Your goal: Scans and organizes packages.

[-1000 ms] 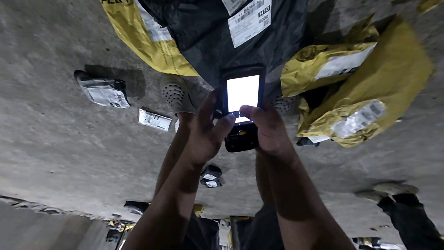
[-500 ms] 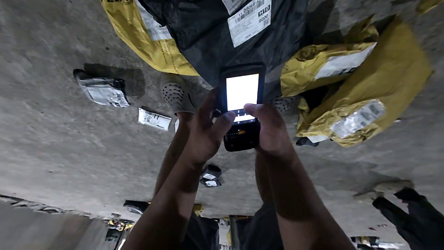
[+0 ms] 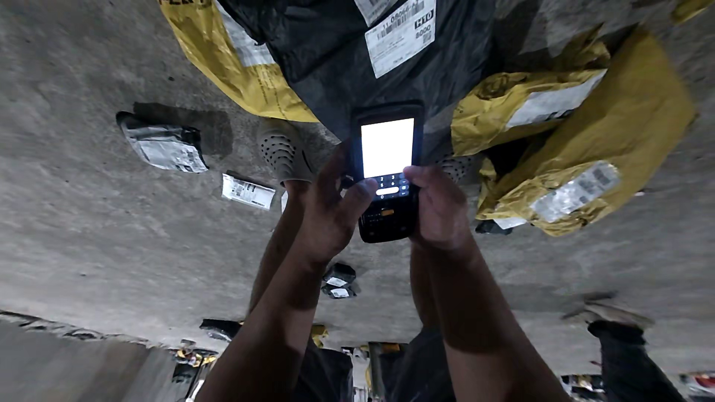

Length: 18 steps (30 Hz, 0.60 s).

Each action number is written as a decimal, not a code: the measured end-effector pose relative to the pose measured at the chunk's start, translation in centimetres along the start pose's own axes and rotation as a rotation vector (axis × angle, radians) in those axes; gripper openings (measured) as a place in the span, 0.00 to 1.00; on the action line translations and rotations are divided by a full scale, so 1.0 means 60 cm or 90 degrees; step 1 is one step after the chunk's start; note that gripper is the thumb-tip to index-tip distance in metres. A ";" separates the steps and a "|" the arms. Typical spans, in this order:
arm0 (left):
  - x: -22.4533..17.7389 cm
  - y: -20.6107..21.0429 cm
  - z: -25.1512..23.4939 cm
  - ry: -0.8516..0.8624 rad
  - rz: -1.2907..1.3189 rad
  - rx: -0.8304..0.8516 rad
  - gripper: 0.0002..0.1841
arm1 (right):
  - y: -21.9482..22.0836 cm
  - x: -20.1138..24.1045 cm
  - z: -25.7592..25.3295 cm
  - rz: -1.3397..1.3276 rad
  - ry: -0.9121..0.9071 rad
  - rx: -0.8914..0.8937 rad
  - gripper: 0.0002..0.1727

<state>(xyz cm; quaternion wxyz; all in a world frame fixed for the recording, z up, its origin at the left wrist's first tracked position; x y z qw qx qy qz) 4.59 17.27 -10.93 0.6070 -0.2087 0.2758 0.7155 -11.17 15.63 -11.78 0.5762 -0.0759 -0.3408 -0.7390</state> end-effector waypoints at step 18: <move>-0.029 0.021 -0.043 -0.014 0.135 0.029 0.28 | -0.031 0.062 -0.035 -0.028 0.039 0.145 0.28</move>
Point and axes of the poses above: each hand's wrist, its own z-axis away from the middle knuckle, its own y-axis out of the palm, x = y × z, the point moved 3 cm from there along -z, towards the middle knuckle, and after that the axes turned 6 degrees about -y, right-handed, at the moved point
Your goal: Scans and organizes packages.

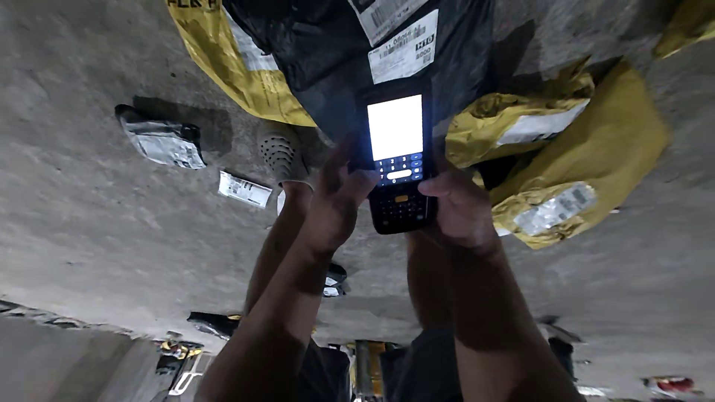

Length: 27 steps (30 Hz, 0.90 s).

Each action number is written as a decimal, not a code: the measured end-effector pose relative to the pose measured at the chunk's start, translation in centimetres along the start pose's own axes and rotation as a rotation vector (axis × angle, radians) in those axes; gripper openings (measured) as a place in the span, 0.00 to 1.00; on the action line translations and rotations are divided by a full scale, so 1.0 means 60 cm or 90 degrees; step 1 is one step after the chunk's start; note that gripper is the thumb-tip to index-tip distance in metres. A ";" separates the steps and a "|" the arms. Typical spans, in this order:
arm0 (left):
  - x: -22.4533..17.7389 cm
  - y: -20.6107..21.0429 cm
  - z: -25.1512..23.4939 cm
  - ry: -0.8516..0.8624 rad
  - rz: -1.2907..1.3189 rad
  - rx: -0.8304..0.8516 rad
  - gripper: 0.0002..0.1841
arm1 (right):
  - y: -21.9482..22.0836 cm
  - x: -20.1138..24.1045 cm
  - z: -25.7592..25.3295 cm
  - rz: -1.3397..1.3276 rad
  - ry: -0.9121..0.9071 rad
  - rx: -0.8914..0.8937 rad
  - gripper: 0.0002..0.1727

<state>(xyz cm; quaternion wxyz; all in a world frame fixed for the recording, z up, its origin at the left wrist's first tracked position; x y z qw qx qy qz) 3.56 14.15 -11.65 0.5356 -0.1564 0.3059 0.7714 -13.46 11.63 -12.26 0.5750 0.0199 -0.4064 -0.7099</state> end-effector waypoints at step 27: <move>-0.062 0.055 -0.039 0.055 -0.008 -0.069 0.31 | -0.002 0.131 -0.083 0.206 -0.055 -0.063 0.24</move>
Point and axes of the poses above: each hand's wrist, its own z-axis away from the middle knuckle, its own y-axis out of the palm, x = y × z, the point moved 3 cm from there along -z, towards the middle knuckle, and after that the axes turned 6 degrees about -y, right-handed, at the moved point
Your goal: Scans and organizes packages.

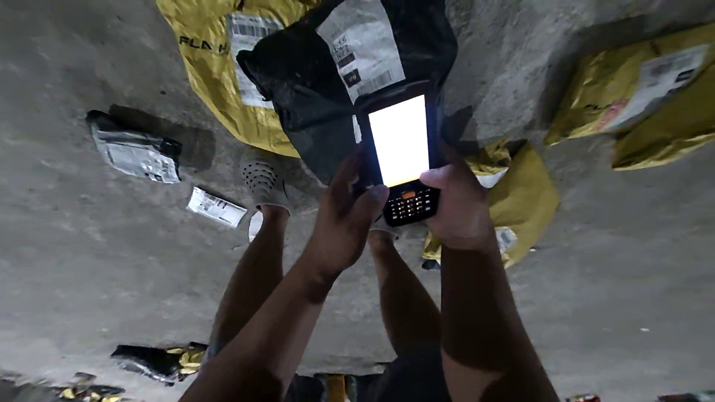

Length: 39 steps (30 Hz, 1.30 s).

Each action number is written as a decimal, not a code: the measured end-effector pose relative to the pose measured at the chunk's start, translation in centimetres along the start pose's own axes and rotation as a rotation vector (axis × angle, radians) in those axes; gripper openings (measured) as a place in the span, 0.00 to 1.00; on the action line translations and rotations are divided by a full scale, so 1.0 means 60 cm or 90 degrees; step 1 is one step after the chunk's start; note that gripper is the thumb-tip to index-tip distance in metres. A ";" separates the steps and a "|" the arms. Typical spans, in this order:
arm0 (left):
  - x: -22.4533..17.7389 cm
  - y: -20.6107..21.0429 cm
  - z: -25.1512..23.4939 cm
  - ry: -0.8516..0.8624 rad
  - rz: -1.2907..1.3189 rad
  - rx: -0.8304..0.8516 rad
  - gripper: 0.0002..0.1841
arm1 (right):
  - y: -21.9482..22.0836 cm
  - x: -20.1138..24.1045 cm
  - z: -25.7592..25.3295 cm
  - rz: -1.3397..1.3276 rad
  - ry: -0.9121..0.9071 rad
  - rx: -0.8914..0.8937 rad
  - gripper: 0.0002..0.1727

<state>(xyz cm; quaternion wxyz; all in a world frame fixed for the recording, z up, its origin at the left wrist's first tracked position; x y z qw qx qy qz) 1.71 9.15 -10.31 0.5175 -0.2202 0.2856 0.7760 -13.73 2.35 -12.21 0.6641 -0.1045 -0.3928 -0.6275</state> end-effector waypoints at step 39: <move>0.085 -0.007 0.021 -0.052 -0.069 0.061 0.24 | -0.031 -0.097 0.034 -0.072 -0.083 0.027 0.23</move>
Point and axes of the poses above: each hand's wrist, its own z-axis away from the middle knuckle, its own y-axis out of the palm, x = y × z, the point moved 3 cm from there along -z, towards the middle knuckle, and after that the axes turned 6 degrees about -y, right-handed, at the moved point
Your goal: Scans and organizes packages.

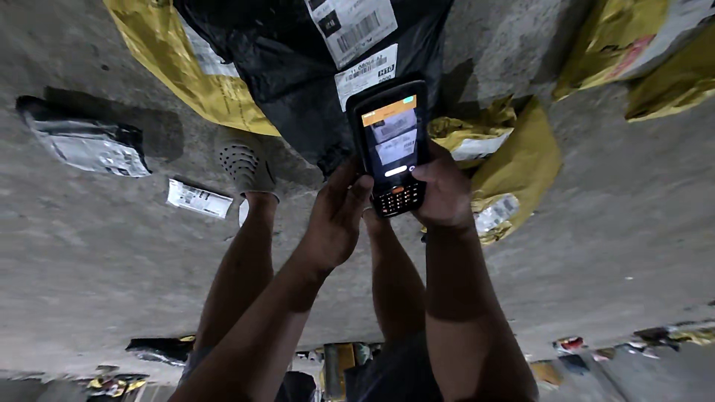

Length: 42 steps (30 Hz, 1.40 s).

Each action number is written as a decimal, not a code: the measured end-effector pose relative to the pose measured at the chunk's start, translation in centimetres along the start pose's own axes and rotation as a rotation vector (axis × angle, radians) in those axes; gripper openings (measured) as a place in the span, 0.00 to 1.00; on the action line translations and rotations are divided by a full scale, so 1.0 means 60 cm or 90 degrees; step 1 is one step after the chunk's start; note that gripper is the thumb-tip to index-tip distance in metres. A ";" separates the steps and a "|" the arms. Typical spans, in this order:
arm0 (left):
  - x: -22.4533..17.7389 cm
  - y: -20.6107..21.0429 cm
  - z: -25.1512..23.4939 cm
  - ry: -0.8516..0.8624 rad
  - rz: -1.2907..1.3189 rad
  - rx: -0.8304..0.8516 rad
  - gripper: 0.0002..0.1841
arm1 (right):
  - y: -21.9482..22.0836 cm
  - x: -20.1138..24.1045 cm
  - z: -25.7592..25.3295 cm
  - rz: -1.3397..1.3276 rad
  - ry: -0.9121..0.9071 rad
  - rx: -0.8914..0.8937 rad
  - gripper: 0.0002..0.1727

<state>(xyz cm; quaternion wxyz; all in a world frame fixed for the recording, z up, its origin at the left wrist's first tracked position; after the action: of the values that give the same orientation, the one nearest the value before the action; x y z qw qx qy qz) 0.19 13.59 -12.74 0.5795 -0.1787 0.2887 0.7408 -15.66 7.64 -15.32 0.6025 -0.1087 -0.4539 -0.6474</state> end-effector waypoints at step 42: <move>-0.002 -0.002 0.008 0.010 -0.009 -0.002 0.24 | 0.002 -0.006 0.003 -0.031 -0.016 0.014 0.23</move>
<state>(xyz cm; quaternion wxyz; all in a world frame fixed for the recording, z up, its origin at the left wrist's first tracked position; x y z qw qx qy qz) 0.36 13.85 -12.32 0.5821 -0.1879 0.2908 0.7358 -15.52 8.01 -15.39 0.5822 -0.0991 -0.4706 -0.6556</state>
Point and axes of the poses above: each hand's wrist, its own z-axis away from the middle knuckle, its own y-axis out of the palm, x = y × z, the point moved 3 cm from there along -z, towards the middle knuckle, and after that the axes turned 6 degrees about -y, right-handed, at the moved point
